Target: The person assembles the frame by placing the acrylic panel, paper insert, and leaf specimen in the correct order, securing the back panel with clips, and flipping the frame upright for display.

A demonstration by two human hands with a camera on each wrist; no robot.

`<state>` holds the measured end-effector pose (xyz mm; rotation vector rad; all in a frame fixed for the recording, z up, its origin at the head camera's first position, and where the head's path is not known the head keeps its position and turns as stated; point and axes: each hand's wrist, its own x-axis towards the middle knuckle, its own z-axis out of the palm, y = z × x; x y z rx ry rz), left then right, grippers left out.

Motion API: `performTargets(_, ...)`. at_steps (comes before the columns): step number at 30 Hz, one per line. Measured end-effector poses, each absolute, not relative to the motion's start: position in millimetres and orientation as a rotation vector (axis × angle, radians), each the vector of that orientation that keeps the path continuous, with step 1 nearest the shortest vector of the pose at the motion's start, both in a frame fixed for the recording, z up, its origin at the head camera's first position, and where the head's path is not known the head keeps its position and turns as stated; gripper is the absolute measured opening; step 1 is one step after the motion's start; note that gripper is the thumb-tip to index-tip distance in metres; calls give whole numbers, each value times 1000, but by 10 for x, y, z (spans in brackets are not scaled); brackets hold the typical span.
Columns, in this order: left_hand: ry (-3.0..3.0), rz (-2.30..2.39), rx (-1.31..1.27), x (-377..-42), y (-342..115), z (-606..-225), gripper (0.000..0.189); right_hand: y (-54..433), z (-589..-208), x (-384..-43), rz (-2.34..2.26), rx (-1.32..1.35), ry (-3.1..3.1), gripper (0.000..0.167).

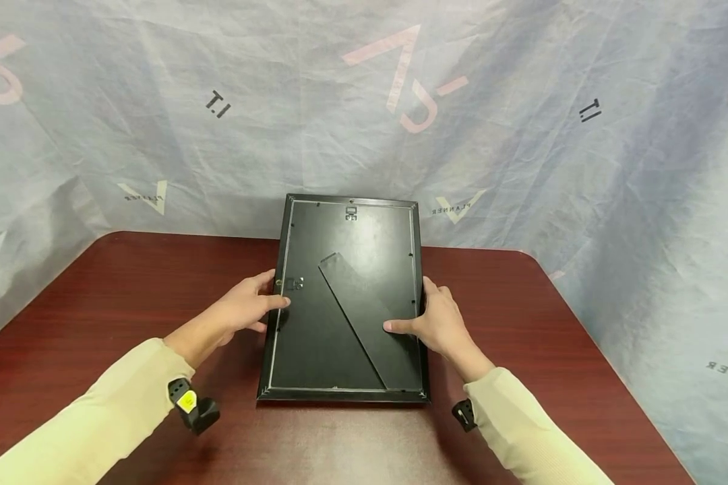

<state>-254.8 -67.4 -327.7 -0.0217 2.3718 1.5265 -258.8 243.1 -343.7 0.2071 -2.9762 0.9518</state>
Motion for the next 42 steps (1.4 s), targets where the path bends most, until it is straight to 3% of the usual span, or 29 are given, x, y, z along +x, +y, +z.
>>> performTargets(11, 2423, 1583, 72, -2556, -691, -3164, 76, 2417, -3387, -2562, 986, 176, -2829, 111)
performTargets(19, 2523, 1623, 130, -2608, -680, -3153, 81, 2369, -3428, -2580, 982, 180, -2634, 101)
performTargets(42, 2721, 1834, 215, -2598, -560, -3208, 74, 2329, -3559, -2613, 1104, 236, -2368, 116)
